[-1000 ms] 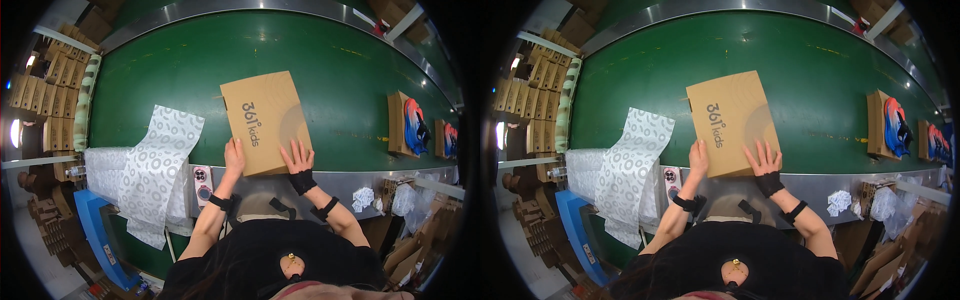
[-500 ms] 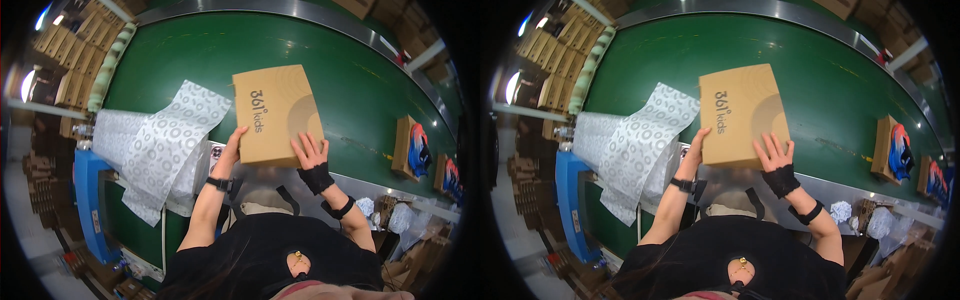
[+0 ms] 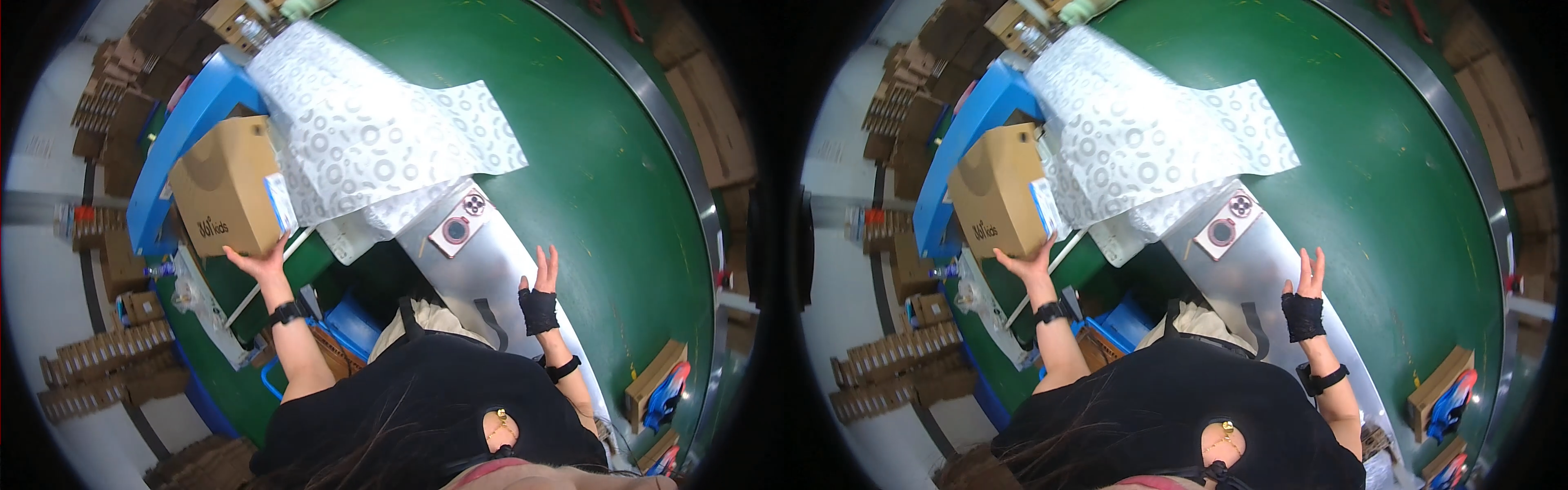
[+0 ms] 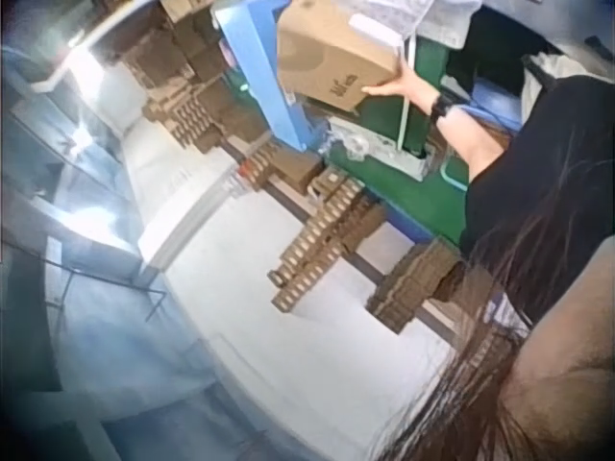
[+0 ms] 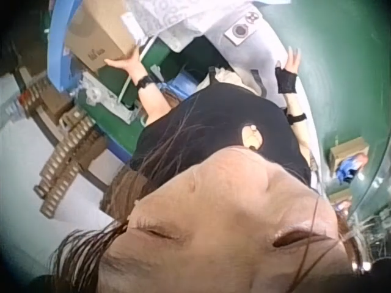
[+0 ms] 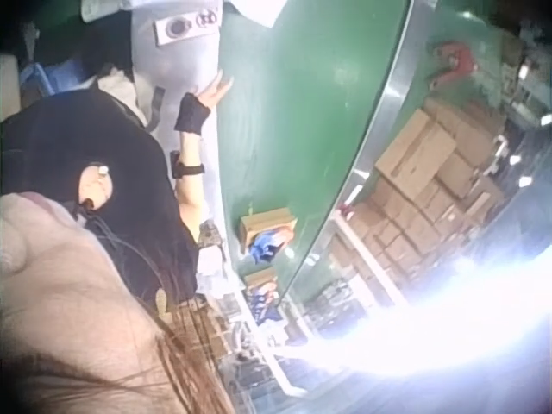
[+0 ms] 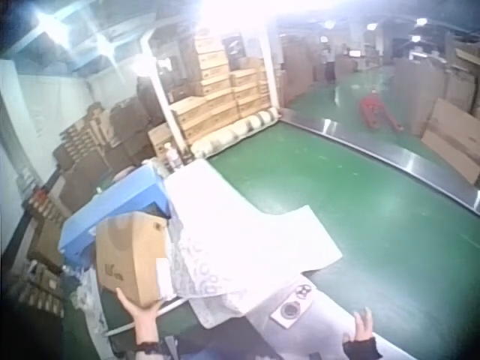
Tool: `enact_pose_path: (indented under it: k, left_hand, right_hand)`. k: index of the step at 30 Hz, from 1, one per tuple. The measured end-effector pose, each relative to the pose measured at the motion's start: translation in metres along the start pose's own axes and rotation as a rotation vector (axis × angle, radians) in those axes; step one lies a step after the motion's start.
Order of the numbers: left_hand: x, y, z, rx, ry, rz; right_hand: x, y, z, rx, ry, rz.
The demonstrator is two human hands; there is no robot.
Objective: The recorder packs pairs of shoes into shoeboxes, wraps them in tissue paper, and places them on a conveyor belt in a factory setting.
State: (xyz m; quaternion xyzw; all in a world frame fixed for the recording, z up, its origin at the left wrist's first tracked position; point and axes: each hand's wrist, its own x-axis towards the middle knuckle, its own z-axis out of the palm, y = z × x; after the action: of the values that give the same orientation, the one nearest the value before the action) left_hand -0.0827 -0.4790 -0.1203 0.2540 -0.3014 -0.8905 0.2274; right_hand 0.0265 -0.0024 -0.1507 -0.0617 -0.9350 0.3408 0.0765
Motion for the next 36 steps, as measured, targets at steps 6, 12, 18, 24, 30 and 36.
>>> enact_pose_path:
  k: [6,12,18,24,30,36]
  left_hand:
    - [0.063,-0.098,-0.073,0.114,0.707,-0.748]
    - [0.142,-0.117,-0.106,0.034,0.374,-0.243]
    - [0.090,-0.118,0.147,0.549,-0.168,0.405]
    - [-0.097,-0.224,0.252,0.727,-0.773,1.060]
    - [-0.231,-0.305,0.223,0.902,-1.552,1.030]
    - [-0.276,-0.331,0.182,1.215,-1.698,1.104]
  right_hand:
    - [0.008,-0.016,0.016,0.026,-0.048,0.019]
    - [-0.001,-0.018,-0.008,-0.053,0.009,0.112]
    - [-0.055,0.038,-0.030,-0.138,0.226,0.298]
    - [-0.109,0.110,-0.041,-0.110,0.258,0.587]
    - [-0.226,0.260,-0.146,-0.135,0.993,0.955]
    - [-0.348,0.408,-0.266,0.207,1.225,1.519]
